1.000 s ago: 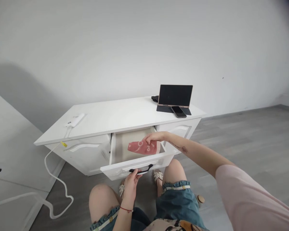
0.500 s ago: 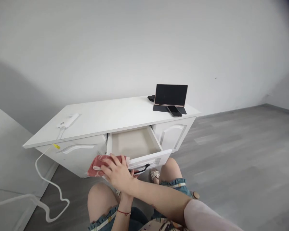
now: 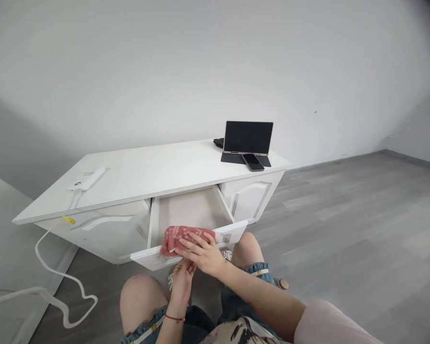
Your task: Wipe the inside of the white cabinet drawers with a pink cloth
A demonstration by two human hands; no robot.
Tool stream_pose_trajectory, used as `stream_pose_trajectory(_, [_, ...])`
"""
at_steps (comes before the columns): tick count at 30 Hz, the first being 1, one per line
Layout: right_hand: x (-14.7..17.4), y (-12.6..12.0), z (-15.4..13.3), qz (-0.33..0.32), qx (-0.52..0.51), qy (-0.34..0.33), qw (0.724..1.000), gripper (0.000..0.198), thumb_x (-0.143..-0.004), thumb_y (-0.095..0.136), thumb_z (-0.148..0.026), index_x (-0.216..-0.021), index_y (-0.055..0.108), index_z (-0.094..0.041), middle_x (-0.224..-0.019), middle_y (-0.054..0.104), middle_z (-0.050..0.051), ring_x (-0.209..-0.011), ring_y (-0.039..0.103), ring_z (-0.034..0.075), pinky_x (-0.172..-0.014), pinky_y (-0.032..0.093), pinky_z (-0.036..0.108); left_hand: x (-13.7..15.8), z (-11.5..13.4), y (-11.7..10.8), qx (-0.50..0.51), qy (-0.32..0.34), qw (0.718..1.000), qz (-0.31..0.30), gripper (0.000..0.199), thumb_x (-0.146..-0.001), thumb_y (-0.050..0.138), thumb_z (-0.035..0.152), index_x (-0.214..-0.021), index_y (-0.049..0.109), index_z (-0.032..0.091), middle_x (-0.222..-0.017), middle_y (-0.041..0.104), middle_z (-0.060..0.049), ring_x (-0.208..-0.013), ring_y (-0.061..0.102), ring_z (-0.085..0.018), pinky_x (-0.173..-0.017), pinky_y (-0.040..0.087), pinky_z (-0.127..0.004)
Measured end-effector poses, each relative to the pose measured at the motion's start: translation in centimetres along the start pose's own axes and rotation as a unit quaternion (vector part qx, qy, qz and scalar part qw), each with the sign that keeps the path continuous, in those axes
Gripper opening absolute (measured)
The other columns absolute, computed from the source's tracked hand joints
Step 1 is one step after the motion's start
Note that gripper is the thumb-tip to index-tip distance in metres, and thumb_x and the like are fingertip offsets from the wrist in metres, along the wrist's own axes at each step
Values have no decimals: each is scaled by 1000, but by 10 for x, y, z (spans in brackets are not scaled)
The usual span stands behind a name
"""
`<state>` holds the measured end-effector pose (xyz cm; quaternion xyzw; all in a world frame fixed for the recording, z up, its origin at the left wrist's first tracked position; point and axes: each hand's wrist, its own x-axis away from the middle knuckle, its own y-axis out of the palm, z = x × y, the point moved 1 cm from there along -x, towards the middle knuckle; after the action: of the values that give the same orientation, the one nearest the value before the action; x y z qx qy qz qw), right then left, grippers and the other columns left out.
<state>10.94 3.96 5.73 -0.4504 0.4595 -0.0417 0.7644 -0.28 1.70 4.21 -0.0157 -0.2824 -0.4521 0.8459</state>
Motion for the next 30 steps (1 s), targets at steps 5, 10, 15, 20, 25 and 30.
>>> stream_pose_trajectory(5, [55, -10, 55, 26, 21, -4, 999, 46, -98, 44, -24, -138, 48, -46, -141, 55, -12, -141, 33, 15, -114, 14, 38, -15, -16, -18, 107, -109, 983, -105, 3, -73, 70, 12, -71, 70, 13, -75, 74, -9, -71, 71, -20, -76, 58, -33])
stream_pose_trajectory(10, [99, -19, 97, -157, -32, 40, 986, 62, -97, 37, -13, -144, 32, -52, -138, 58, -10, -130, 49, 17, -106, 26, 40, -20, -22, -20, 109, -104, 981, -122, 4, -72, 75, 12, -73, 71, 12, -78, 75, -11, -70, 72, -19, -73, 58, -29])
stream_pose_trajectory(15, [122, -20, 122, -230, -99, 66, 966, 61, -96, 40, -14, -138, 38, -58, -127, 65, -11, -122, 56, 15, -105, 29, 39, -21, -24, -22, 118, -109, 980, -121, 6, -72, 77, 14, -73, 72, 11, -79, 75, -11, -71, 72, -20, -76, 57, -30])
stream_pose_trajectory(20, [127, -15, 123, -234, -107, 72, 964, 59, -95, 41, -15, -135, 42, -58, -126, 66, -11, -120, 56, 15, -105, 28, 38, -17, -22, -20, 124, -105, 980, -115, 5, -74, 74, 13, -70, 71, 12, -78, 75, -9, -70, 71, -19, -77, 57, -31])
stream_pose_trajectory(25, [128, -6, 112, -214, -89, 43, 972, 59, -95, 40, -13, -137, 43, -54, -126, 66, -11, -120, 57, 15, -102, 31, 38, -13, -20, -20, 127, -101, 978, -128, 7, -76, 74, 16, -72, 72, 10, -78, 75, -9, -71, 70, -18, -79, 56, -29])
stream_pose_trajectory(30, [140, 5, 111, -252, -99, 42, 962, 57, -93, 42, -12, -134, 50, -50, -126, 66, -9, -119, 59, 14, -99, 36, 37, -11, -19, -20, 126, -104, 979, -120, 6, -75, 74, 15, -72, 72, 11, -78, 74, -9, -70, 70, -18, -82, 56, -33])
